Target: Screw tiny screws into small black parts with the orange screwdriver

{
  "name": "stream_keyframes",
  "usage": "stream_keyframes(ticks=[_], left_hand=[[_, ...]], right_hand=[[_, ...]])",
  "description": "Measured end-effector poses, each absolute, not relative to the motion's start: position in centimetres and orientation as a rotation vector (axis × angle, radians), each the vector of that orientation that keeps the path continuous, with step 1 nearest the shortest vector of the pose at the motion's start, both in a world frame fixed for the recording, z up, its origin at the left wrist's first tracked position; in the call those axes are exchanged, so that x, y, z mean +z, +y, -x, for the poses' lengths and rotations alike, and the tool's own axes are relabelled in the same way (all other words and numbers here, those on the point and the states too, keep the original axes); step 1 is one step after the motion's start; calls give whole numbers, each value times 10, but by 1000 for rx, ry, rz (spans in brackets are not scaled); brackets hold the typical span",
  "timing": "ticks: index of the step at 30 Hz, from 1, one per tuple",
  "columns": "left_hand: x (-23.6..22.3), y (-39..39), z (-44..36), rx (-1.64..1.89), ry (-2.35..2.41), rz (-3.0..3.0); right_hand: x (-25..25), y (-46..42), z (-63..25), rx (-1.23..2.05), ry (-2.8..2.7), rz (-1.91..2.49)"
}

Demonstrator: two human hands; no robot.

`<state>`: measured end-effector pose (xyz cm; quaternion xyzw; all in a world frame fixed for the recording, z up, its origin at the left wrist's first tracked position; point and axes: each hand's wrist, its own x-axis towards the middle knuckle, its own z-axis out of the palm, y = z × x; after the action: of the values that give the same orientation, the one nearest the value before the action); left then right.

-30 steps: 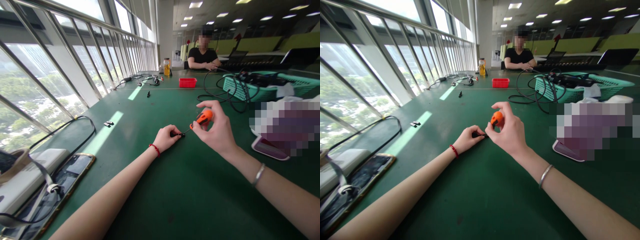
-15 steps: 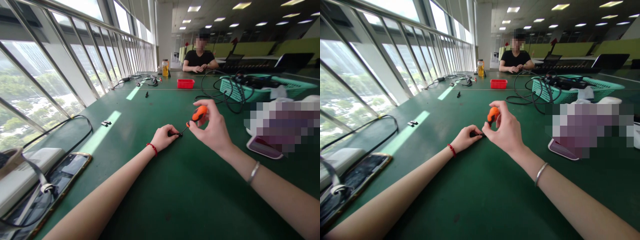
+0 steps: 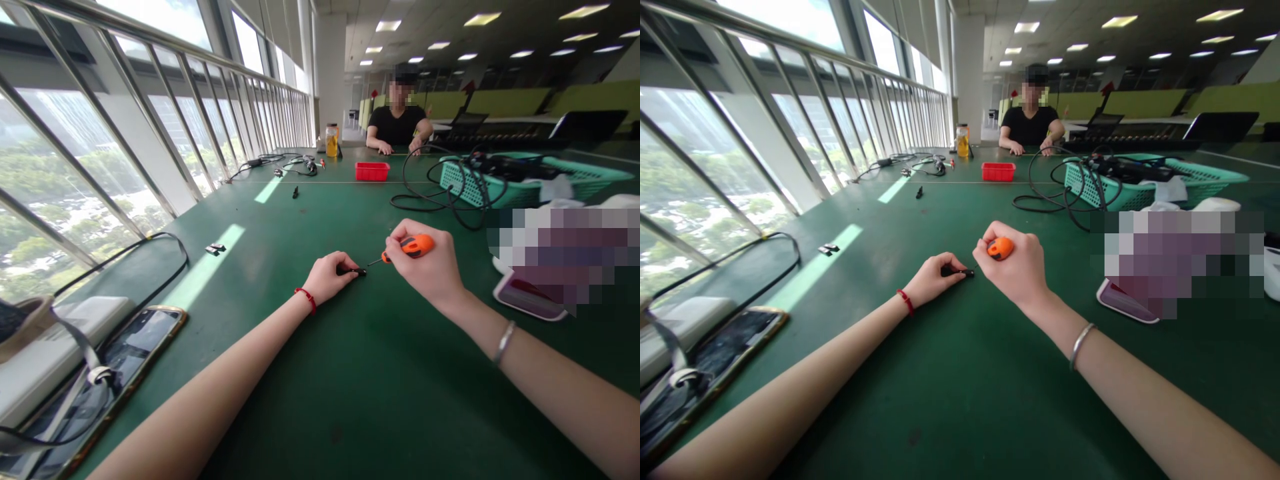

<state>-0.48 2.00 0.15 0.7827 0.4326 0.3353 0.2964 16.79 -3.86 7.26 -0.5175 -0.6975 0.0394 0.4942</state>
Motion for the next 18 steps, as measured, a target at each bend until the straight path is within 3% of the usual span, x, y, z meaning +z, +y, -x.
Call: stream_keyframes(ticks=[8, 18], left_hand=[[4, 18, 3, 907, 1169, -2084], [1, 21, 4, 918, 1156, -2081]], right_hand=[[42, -24, -174, 6, -1870, 1119], [4, 1, -186, 348, -2057, 1225]])
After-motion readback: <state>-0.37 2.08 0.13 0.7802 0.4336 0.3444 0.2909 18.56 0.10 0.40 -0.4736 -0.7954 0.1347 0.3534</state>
